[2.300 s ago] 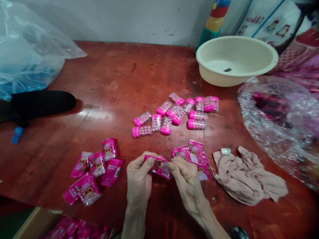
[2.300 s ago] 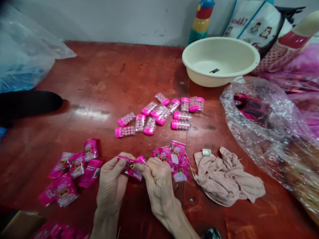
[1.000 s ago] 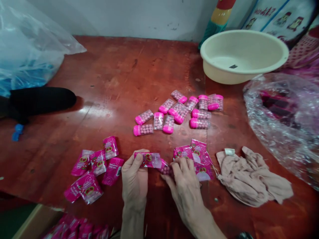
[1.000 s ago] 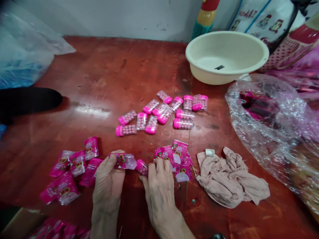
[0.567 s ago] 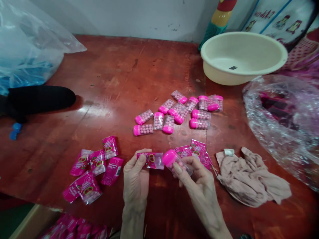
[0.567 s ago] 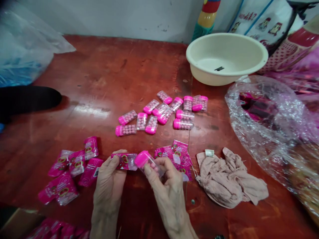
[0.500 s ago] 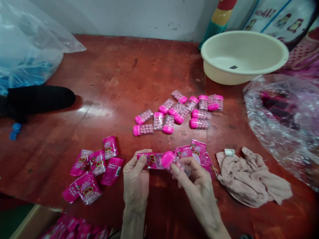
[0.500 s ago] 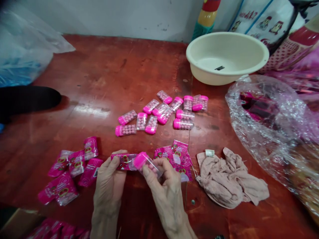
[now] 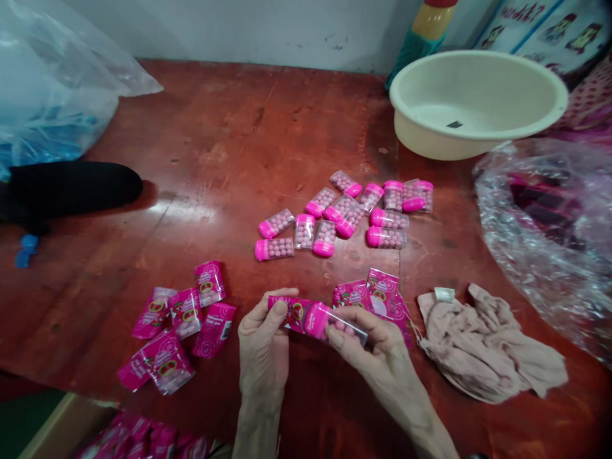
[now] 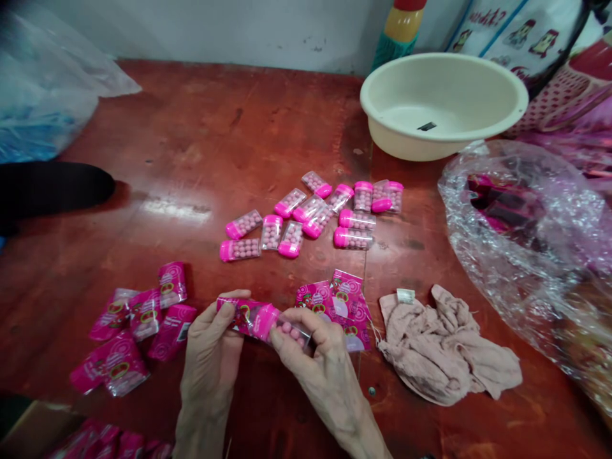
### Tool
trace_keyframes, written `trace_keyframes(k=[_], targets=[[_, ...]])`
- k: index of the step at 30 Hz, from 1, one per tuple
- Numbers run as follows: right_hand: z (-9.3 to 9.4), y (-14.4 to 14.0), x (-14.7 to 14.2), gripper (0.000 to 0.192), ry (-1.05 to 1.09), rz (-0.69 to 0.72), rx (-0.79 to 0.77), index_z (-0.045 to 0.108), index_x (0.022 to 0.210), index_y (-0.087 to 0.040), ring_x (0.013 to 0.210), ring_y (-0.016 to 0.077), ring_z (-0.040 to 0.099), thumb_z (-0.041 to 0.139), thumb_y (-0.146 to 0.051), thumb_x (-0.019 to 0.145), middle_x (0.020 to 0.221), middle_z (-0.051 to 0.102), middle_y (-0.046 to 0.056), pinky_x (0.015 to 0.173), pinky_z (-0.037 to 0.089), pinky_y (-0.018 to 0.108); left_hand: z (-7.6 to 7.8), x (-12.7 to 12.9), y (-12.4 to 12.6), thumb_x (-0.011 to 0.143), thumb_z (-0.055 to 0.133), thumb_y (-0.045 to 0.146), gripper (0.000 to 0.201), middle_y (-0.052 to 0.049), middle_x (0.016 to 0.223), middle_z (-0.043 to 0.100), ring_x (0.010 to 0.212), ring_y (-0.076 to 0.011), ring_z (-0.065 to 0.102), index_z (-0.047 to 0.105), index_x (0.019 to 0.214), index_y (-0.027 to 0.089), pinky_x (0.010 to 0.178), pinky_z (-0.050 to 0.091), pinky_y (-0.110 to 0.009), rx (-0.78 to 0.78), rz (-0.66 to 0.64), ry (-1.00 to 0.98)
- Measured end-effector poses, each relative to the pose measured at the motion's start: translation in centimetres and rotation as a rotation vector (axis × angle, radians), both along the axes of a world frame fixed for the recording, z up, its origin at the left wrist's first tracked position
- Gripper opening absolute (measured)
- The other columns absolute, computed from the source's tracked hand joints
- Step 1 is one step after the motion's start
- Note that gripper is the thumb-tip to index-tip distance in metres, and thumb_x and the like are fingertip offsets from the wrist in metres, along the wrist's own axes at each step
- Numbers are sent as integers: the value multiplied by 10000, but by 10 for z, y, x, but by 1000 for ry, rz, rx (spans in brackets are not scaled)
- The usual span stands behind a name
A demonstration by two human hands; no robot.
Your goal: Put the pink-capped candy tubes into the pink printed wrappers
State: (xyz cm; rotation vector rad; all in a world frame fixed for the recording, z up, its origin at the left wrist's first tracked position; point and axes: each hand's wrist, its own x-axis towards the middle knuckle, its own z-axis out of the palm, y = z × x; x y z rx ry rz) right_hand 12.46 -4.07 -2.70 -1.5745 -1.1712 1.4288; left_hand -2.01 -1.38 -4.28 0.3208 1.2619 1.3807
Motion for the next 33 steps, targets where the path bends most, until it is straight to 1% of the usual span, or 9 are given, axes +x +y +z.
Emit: trace_keyframes(k=[6,12,15,20,23,25,27,30,33], targets=[[-4,2,-2,195,49,16,-6,655,957,-245,622,113,524,594,-359,811,708,595,-27,546,405,197,1,4,1,634,736,193,225,-47,767,711,591,-115,625,692,843,122,586,515,-216,30,1,-6],[1,4,-12,126,-54,47,212,615,960,-246,566,89,521,568,-263,844,673,594,-54,531,401,177,1,10,2,636,724,92,352,-58,994,703,804,-170,675,611,952,196,712,533,-268,72,98,-11],[-2,2,-16,164,-96,64,317,588,1006,-245,599,94,548,559,-209,849,738,617,-46,570,422,182,-2,10,1,647,735,161,314,-82,967,706,826,-190,672,643,947,159,703,533,-261,62,33,-49],[-12,-1,-18,268,-130,52,479,549,1102,-223,785,126,609,568,-161,842,931,657,5,718,457,201,-1,9,-2,640,737,376,325,-108,821,716,809,-245,667,707,818,105,717,535,-315,0,-185,-183],[-15,-3,-21,299,-184,66,548,520,1147,-213,832,137,608,545,-151,856,985,652,27,752,453,214,-1,10,-3,614,757,372,292,-84,759,713,860,-257,654,722,763,123,780,516,-326,14,-189,-177],[-15,-5,-24,274,-218,56,578,519,1133,-214,815,142,606,530,-159,865,958,654,25,735,453,223,-2,9,-5,617,754,385,292,-78,791,711,926,-250,632,724,762,133,830,494,-309,53,-197,-169],[-13,-6,-25,226,-214,53,557,529,1096,-230,788,142,603,513,-180,877,909,655,7,713,449,225,-2,9,-6,634,731,432,330,-90,882,703,998,-248,597,723,779,136,872,469,-302,81,-239,-180],[-8,-6,-23,165,-147,110,411,552,1045,-258,681,119,576,485,-224,898,816,637,-30,640,435,207,-2,7,-7,637,700,504,408,-110,986,681,1045,-258,566,719,805,132,909,442,-313,73,-330,-196],[-6,-5,-18,163,-112,171,294,567,1035,-256,639,116,540,466,-286,909,764,604,-35,594,420,200,1,6,-6,578,721,542,479,-127,1011,675,1063,-282,553,721,803,119,924,428,-327,76,-378,-185]])
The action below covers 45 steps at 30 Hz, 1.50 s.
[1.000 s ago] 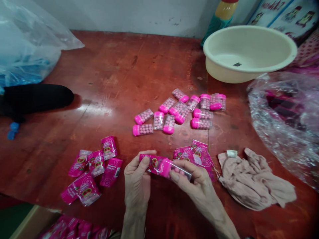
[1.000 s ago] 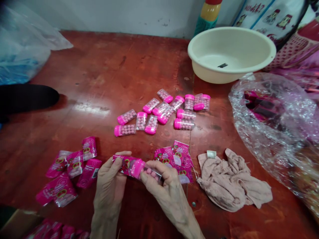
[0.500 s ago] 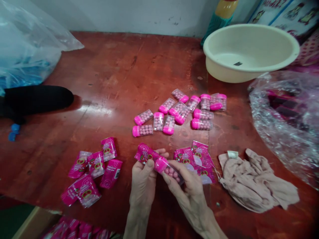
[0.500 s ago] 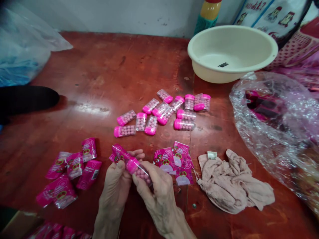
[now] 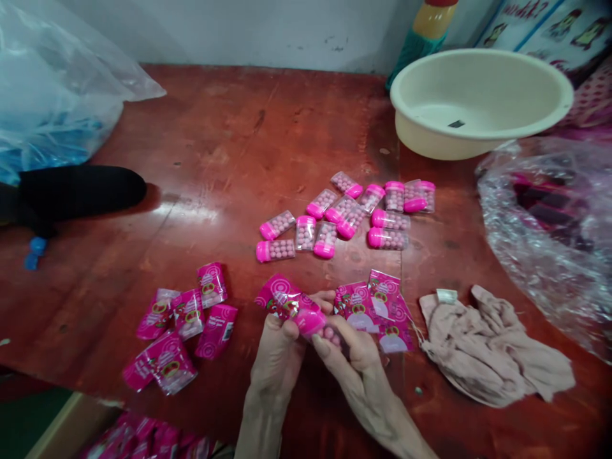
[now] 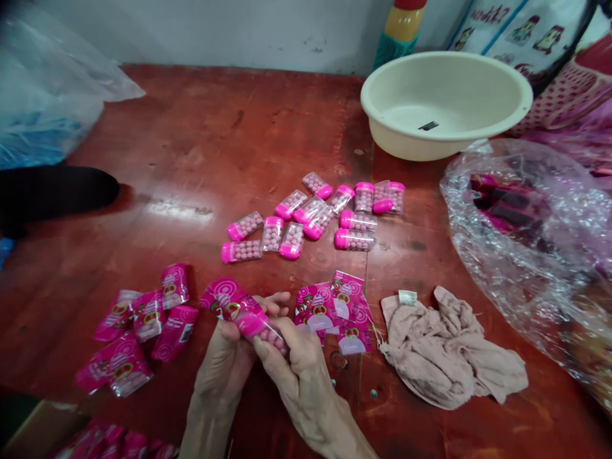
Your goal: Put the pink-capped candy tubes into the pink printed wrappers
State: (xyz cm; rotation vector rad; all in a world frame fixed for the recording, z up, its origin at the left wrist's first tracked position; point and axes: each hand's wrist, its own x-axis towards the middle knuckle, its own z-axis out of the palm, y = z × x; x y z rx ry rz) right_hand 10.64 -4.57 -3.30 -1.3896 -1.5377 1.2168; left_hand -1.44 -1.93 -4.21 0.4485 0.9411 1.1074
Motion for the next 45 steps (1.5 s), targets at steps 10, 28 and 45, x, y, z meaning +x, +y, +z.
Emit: trace_keyframes(k=[10,28,45], targets=[[-15,0,-17,194,-238,-58,206,570,935,-137,641,186,605,404,-235,918,747,650,65,580,442,267,-8,4,2,766,625,344,211,-63,747,688,1044,-243,580,713,754,152,940,409,-336,-58,112,-42],[-7,-3,-13,220,85,-119,8,521,1109,-243,611,109,540,448,-216,904,738,574,-32,576,425,200,4,6,4,719,666,363,264,-140,951,711,1150,-279,515,726,775,112,969,387,-318,7,-27,51],[-12,2,-16,191,413,-226,-248,483,782,-198,508,83,371,441,-339,904,616,415,-54,455,313,194,3,20,1,697,693,199,185,-92,777,734,768,-219,670,724,865,131,753,505,-337,-130,102,-10]])
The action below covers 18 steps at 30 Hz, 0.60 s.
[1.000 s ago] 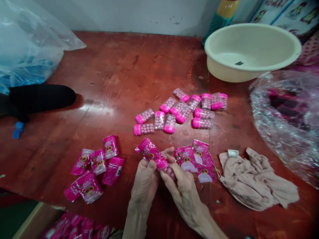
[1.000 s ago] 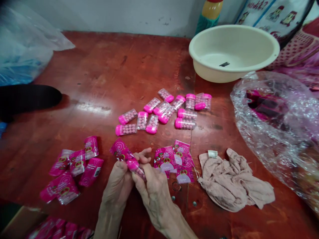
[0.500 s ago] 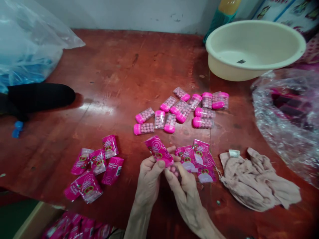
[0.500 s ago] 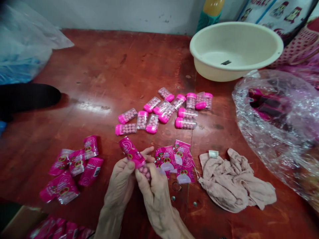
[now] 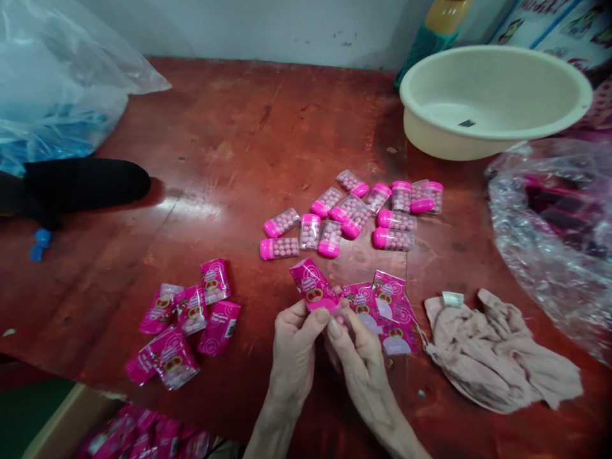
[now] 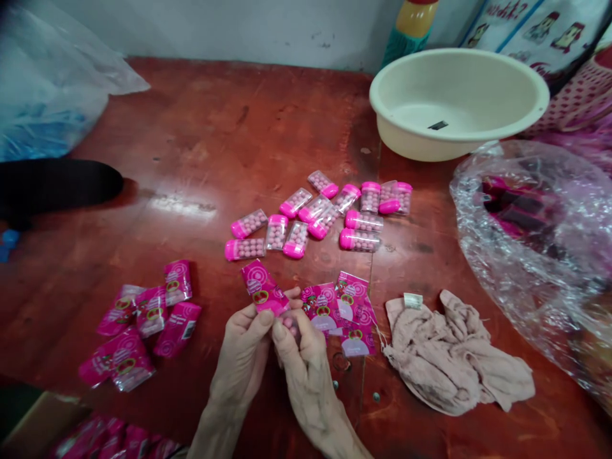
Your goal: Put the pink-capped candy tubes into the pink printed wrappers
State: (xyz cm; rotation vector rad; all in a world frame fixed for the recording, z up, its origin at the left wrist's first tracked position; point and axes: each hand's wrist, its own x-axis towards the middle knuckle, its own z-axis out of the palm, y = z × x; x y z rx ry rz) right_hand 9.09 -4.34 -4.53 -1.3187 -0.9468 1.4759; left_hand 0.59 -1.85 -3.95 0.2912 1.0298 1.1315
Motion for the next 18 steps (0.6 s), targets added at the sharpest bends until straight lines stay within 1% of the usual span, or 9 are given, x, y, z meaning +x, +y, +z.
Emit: trace_keyframes(k=[3,6,8,10,13,15,17,18], targets=[[1,4,1,248,209,54,-91,444,752,-198,461,71,301,425,-388,911,557,353,-77,419,262,193,0,-1,-1,732,668,240,175,-85,805,735,787,-210,663,728,866,144,774,492,-326,37,37,9],[1,5,0,258,239,74,-120,433,756,-199,451,70,295,427,-408,907,548,352,-82,413,256,194,0,-3,1,733,669,273,175,-74,797,732,772,-202,656,734,842,153,763,487,-312,71,87,16],[0,4,-2,252,157,37,-100,437,749,-199,481,73,316,445,-401,899,584,361,-72,430,273,194,0,-4,1,727,676,242,148,-61,769,728,736,-184,649,738,825,151,748,483,-294,81,92,55],[-2,3,-4,244,17,-3,-53,448,731,-198,509,79,347,454,-377,896,612,379,-62,454,298,198,-2,-5,-1,731,670,208,121,-44,733,721,682,-158,633,739,814,153,709,480,-268,81,87,97],[-5,-1,-6,205,-227,-30,46,482,731,-202,523,89,408,460,-318,898,615,440,-52,488,336,207,-4,-4,-5,736,660,173,102,-18,695,710,640,-133,612,736,802,162,663,473,-238,72,88,161],[-6,-3,-6,164,-357,-60,123,510,760,-208,537,101,455,461,-286,896,623,492,-42,513,357,215,-6,-3,-7,727,667,163,89,-9,692,708,658,-137,613,732,787,162,674,477,-239,66,92,205],[-7,-4,-5,143,-408,-76,164,523,777,-211,558,111,482,464,-275,890,642,523,-29,534,370,223,-7,-2,-8,710,680,159,59,-6,693,708,677,-144,619,724,750,159,695,482,-245,60,104,245],[-7,-4,-5,147,-380,-67,154,517,770,-210,560,112,477,466,-280,889,643,517,-28,531,369,223,-7,-3,-8,699,691,158,43,-5,690,707,679,-147,622,720,731,159,696,484,-246,59,110,253]])
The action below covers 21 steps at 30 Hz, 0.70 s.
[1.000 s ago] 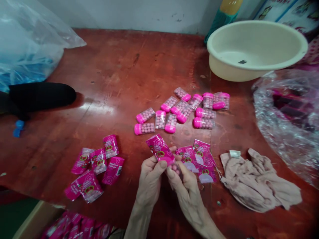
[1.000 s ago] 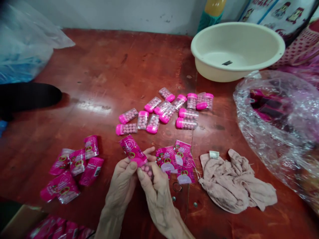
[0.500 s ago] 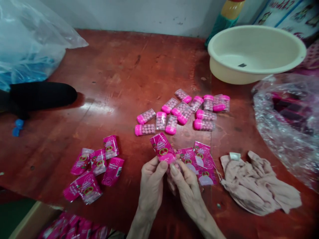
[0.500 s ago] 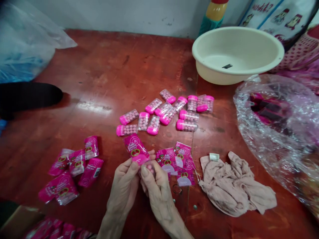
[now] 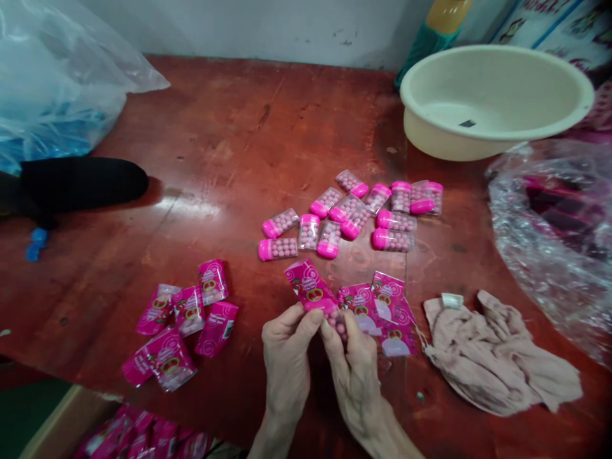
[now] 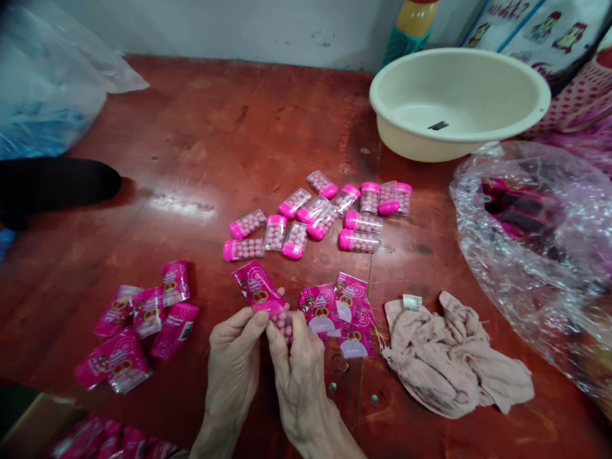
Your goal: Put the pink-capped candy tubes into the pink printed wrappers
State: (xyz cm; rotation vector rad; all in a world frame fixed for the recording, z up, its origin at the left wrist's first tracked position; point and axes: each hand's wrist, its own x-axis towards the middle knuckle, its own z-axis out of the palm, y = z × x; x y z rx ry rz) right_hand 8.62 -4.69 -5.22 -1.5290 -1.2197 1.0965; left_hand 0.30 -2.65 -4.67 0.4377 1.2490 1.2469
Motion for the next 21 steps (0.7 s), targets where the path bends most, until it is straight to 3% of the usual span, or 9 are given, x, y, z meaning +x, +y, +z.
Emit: trace_keyframes(k=[5,8,13,16,19,21], targets=[[4,6,4,259,499,132,-284,429,738,-201,464,72,311,418,-396,908,564,349,-72,414,268,189,3,-4,6,735,666,314,178,-60,761,722,709,-187,645,717,767,147,693,496,-283,36,-18,-157],[6,8,5,282,604,181,-354,442,755,-195,456,67,294,402,-427,911,553,338,-76,401,253,183,7,-5,9,762,638,291,199,-91,828,728,771,-210,657,720,862,139,715,503,-307,-23,-77,-229],[2,5,-1,169,257,69,-180,544,843,-190,590,99,480,473,-336,889,683,516,-24,537,397,207,8,-2,10,768,620,202,159,-91,848,734,802,-206,662,728,863,134,754,499,-312,-74,-45,-201],[-2,3,-3,154,58,68,-87,569,867,-190,594,119,534,452,-287,895,675,574,-10,546,407,221,7,0,8,754,636,199,164,-89,859,735,802,-202,661,730,874,140,762,496,-312,-70,-26,-169],[-3,1,-2,152,-17,54,-55,557,861,-189,577,127,526,443,-282,897,670,570,-4,541,397,234,7,2,7,736,656,200,169,-87,850,735,776,-195,662,731,875,142,748,498,-307,-75,-29,-161],[-1,2,0,153,41,65,-78,544,853,-192,592,123,505,449,-304,897,682,540,-9,554,401,232,8,2,7,719,672,199,171,-83,834,737,736,-185,660,731,870,145,718,504,-294,-86,-25,-174]])
